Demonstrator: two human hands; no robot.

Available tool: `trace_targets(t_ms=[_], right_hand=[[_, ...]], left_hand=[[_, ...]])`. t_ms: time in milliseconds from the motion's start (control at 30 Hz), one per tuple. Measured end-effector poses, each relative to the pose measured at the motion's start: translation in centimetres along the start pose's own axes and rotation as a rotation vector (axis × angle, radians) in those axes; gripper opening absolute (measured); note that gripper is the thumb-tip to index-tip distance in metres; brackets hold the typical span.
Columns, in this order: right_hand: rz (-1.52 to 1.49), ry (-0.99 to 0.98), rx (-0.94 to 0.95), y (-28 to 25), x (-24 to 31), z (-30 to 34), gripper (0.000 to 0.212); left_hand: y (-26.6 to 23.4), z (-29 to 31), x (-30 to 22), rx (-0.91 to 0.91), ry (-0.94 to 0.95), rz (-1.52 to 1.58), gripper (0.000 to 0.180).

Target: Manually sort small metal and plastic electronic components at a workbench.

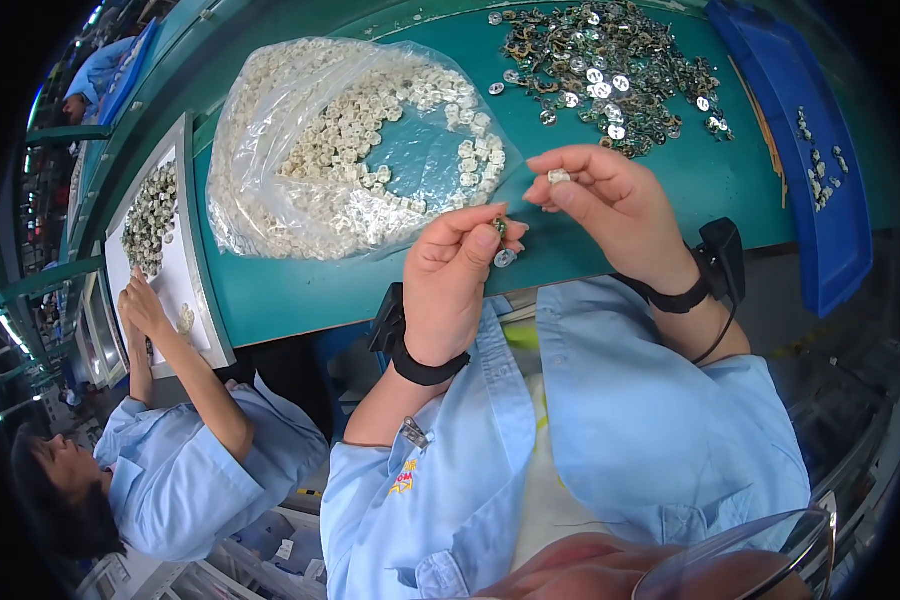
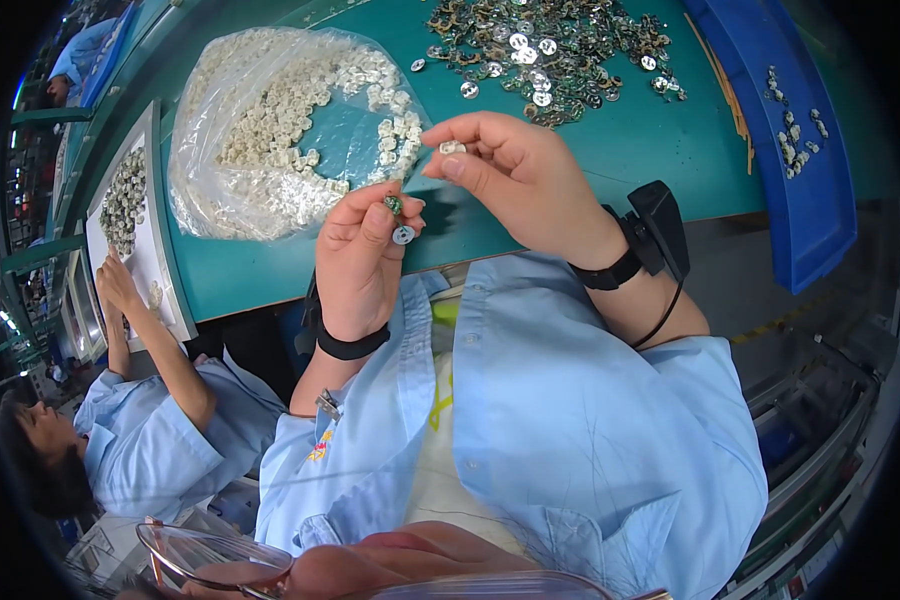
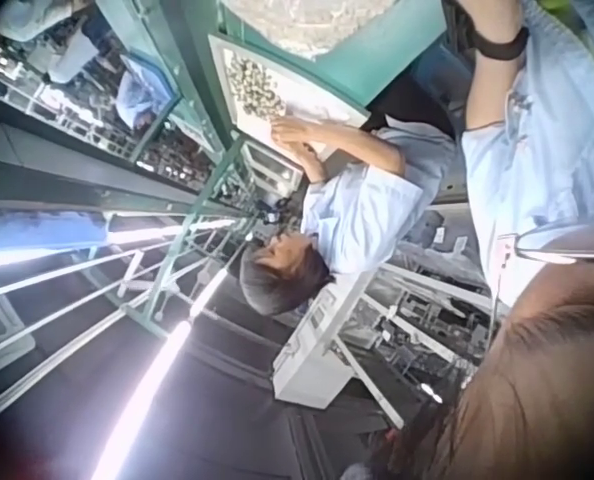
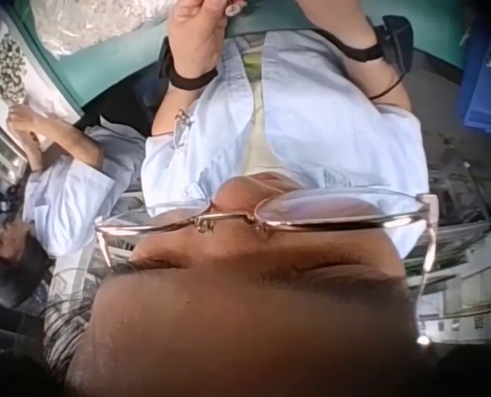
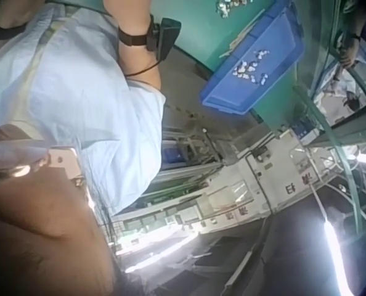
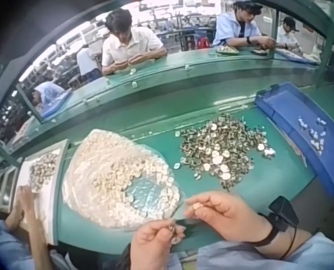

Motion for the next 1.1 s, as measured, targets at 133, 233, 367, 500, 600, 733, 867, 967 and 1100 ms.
trace_targets(t_ms=[133, 233, 367, 500, 600, 733, 867, 967, 1100], right_hand=[[-0.073, -0.082, -0.032, 0.7, 0.1, 0.0, 0.018], [-0.166, -0.088, -0.01, 1.2, -0.1, 0.0, 0.017], [-0.035, -0.182, 0.054, 1.4, -0.1, 0.2, 0.016], [0.16, -0.233, 0.043, 1.8, -0.1, 0.1, 0.019], [0.101, -0.252, 0.01, 2.2, -0.7, 0.1, 0.019], [0.312, -0.448, -0.056, 1.9, -0.5, -0.3, 0.018], [0.409, -0.548, -0.121, 2.2, -0.5, -0.4, 0.017], [0.408, -0.56, -0.133, 2.3, -0.6, -0.6, 0.018], [0.416, -0.581, -0.114, 2.7, -0.9, -0.8, 0.02]], left_hand=[[-0.4, -0.1, 0.0, 0.002, 0.029, -0.014, 0.019], [-0.5, -0.1, 0.0, 0.006, 0.048, -0.025, 0.017], [-0.7, -0.1, 0.1, 0.021, 0.071, -0.045, 0.016], [-0.9, 0.1, 0.2, 0.038, 0.12, -0.09, 0.016], [-1.0, 0.0, 0.4, 0.044, 0.153, -0.128, 0.017], [-1.3, 0.0, 0.3, 0.051, 0.229, -0.214, 0.015], [-1.3, -0.1, 0.3, 0.066, 0.262, -0.266, 0.014], [-1.4, -0.1, 0.2, 0.065, 0.26, -0.218, 0.014], [-2.1, -0.1, 0.3, 0.069, 0.258, -0.216, 0.012]])
Point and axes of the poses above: each hand's wrist, its own z-axis away from the middle knuckle, its own y-axis out of the palm, x = y × z, the point moved 2 cm from there along -z, towards the middle knuckle, and after that the axes turned 15 degrees about z, right-handed, at the moved point
